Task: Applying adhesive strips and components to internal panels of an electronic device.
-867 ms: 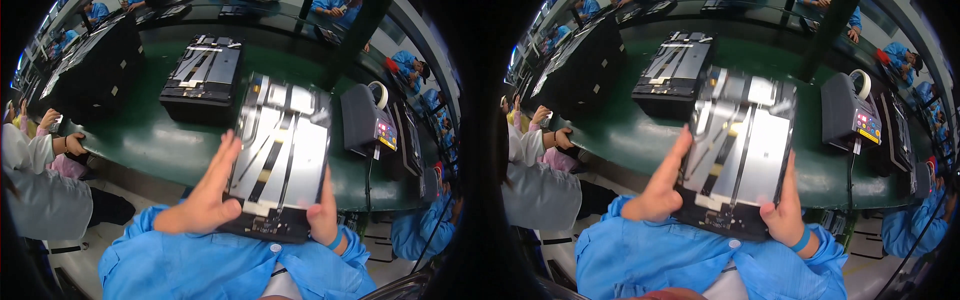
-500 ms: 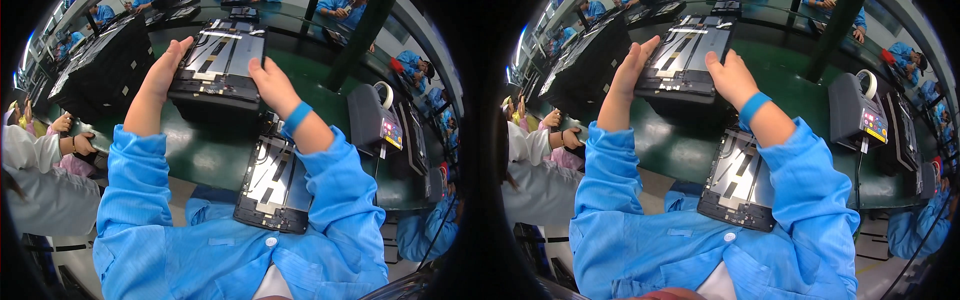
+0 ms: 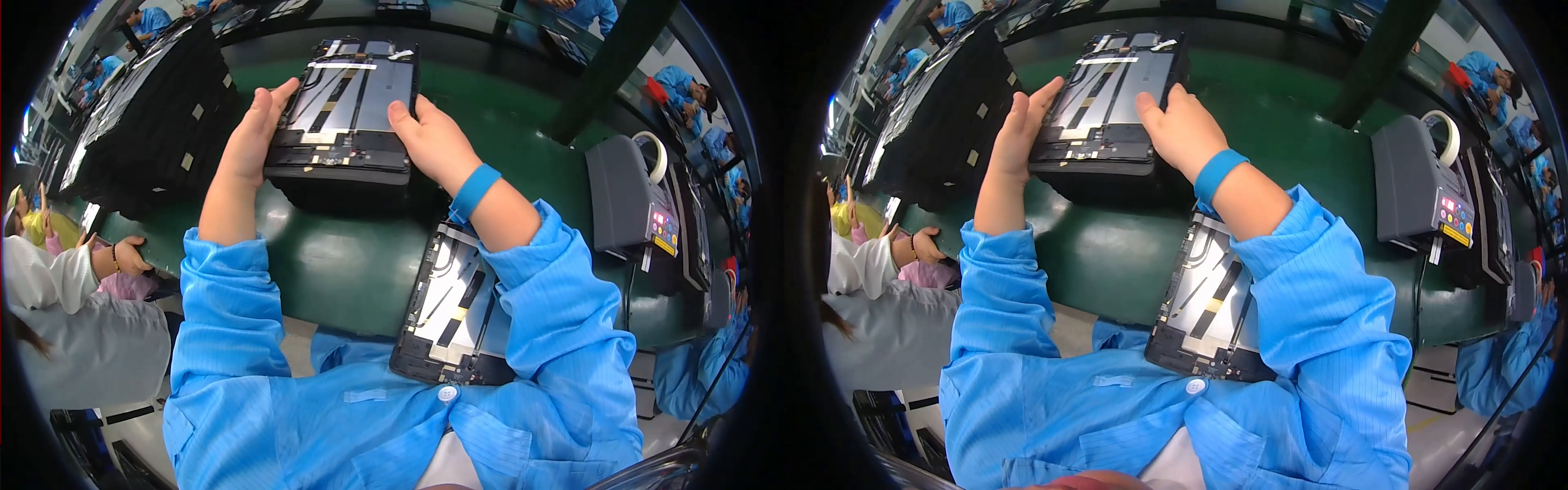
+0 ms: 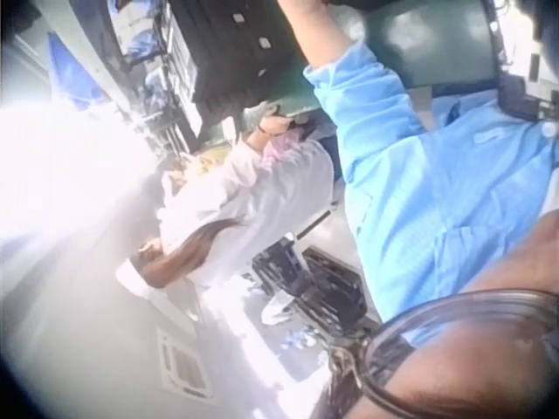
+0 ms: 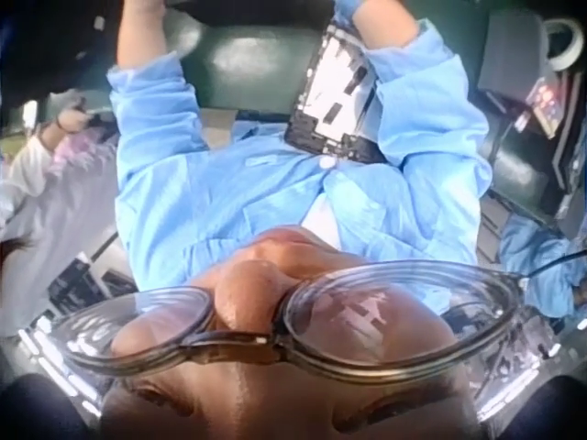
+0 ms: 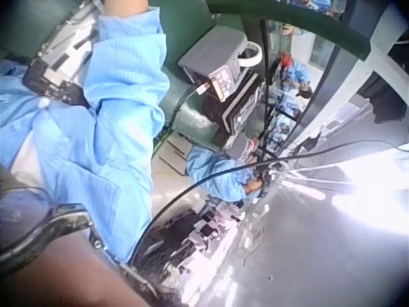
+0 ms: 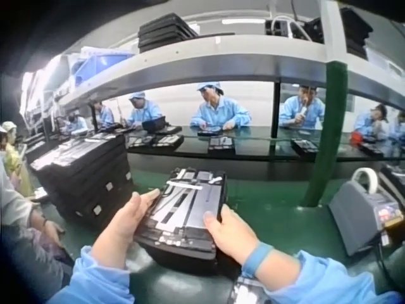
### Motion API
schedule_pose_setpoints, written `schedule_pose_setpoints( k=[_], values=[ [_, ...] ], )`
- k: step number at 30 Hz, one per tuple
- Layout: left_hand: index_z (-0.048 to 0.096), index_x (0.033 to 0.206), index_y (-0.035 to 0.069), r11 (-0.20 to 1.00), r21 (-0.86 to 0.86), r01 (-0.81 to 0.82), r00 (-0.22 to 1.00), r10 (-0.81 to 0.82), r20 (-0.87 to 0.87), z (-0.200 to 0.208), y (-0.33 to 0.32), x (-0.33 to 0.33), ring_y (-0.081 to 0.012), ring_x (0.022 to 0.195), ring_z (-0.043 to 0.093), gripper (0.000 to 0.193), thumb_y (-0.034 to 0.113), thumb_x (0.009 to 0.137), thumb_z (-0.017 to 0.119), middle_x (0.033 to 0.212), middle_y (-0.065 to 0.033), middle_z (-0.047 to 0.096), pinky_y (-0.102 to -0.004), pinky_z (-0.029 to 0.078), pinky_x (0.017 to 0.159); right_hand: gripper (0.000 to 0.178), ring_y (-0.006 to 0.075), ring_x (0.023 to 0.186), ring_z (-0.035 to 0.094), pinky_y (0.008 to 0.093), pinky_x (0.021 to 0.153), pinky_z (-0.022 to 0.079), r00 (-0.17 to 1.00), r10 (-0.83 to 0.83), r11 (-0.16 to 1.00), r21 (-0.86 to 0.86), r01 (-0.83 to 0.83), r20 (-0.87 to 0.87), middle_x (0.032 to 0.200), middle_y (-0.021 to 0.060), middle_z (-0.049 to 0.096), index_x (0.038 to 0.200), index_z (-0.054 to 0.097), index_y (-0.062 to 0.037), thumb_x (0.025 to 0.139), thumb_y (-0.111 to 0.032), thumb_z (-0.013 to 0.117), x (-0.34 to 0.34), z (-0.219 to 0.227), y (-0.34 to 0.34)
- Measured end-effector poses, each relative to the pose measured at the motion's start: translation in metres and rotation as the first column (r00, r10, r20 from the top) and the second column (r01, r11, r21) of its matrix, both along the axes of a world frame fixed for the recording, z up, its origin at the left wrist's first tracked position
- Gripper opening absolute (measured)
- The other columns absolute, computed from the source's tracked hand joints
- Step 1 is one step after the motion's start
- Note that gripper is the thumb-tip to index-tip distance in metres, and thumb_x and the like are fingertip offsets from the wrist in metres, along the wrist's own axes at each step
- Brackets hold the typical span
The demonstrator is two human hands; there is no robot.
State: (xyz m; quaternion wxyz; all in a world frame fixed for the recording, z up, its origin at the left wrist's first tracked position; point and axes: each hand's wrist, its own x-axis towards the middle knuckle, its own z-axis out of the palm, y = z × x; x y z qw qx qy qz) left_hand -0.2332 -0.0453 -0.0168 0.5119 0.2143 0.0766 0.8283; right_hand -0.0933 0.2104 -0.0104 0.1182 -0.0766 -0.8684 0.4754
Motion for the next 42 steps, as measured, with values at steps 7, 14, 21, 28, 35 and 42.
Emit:
schedule_pose_setpoints(
  k=[7,14,21,28,35,42],
  values=[
    [0.043,0.133,-0.003,0.877,-0.149,-0.457,0.862,0.395,-0.318,0.013,-0.023,0.089,-0.0194,0.122,0.040,0.054,0.036,0.097,0.037,0.131,-0.0122,0.046,-0.0309,0.026,0.105,0.073,0.0412,0.122,0.045,0.0403,0.104,0.035,0.960,0.153,0.988,0.020,-0.153,-0.233,0.128,0.0331,0.047,0.124,0.046,0.0138,0.087,-0.048,0.056,0.109,0.056,0.031],
    [0.049,0.123,-0.004,0.313,-0.386,-0.868,0.361,-0.135,-0.923,0.006,0.046,0.256,-0.0084,0.070,0.047,0.051,0.005,0.076,0.065,0.109,-0.0095,0.052,-0.0226,0.042,0.063,0.029,0.0157,0.100,0.057,0.0296,0.085,0.045,0.777,-0.532,0.828,-0.398,0.394,-0.337,0.111,0.0064,0.060,0.112,0.059,-0.0027,0.084,-0.011,0.065,0.270,0.010,0.080],
    [0.046,0.125,-0.003,0.361,-0.397,-0.844,0.313,-0.271,-0.910,-0.024,0.084,0.274,-0.0092,0.060,0.047,0.059,0.001,0.070,0.067,0.111,-0.0122,0.049,-0.0225,0.043,0.056,0.036,0.0099,0.073,0.056,0.0220,0.063,0.044,0.561,-0.826,0.412,-0.623,0.665,0.052,0.088,0.0040,0.061,0.107,0.056,-0.0037,0.092,-0.036,0.058,0.315,-0.018,0.157],
    [0.049,0.121,0.000,0.373,-0.138,-0.917,0.018,-0.308,-0.951,-0.010,0.085,0.290,-0.0113,0.064,0.049,0.054,0.001,0.070,0.068,0.111,-0.0116,0.049,-0.0246,0.044,0.058,0.027,0.0093,0.057,0.056,0.0200,0.050,0.040,0.705,-0.707,0.523,-0.707,0.476,-0.048,0.072,0.0030,0.064,0.088,0.065,-0.0042,0.090,-0.031,0.060,0.299,-0.019,0.176],
    [0.062,0.102,-0.001,0.624,-0.200,-0.755,0.236,-0.025,-0.971,0.018,0.085,0.299,-0.0101,0.076,0.055,0.027,0.001,0.076,0.068,0.099,-0.0066,0.059,-0.0218,0.044,0.061,0.021,0.0136,0.064,0.057,0.0261,0.058,0.043,0.898,-0.374,0.852,-0.469,0.234,-0.231,0.072,0.0039,0.063,0.082,0.064,-0.0031,0.090,-0.022,0.060,0.304,-0.007,0.067],
    [0.067,0.087,-0.002,0.744,-0.521,-0.418,0.674,-0.131,-0.727,0.020,0.103,0.308,-0.0107,0.081,0.061,0.009,0.001,0.080,0.071,0.090,-0.0088,0.067,-0.0249,0.051,0.068,0.019,0.0285,0.071,0.059,0.0374,0.073,0.042,0.924,0.348,0.937,0.076,-0.340,-0.160,0.074,0.0087,0.062,0.078,0.063,-0.0064,0.088,-0.021,0.057,0.293,0.017,0.017]
  ],
)
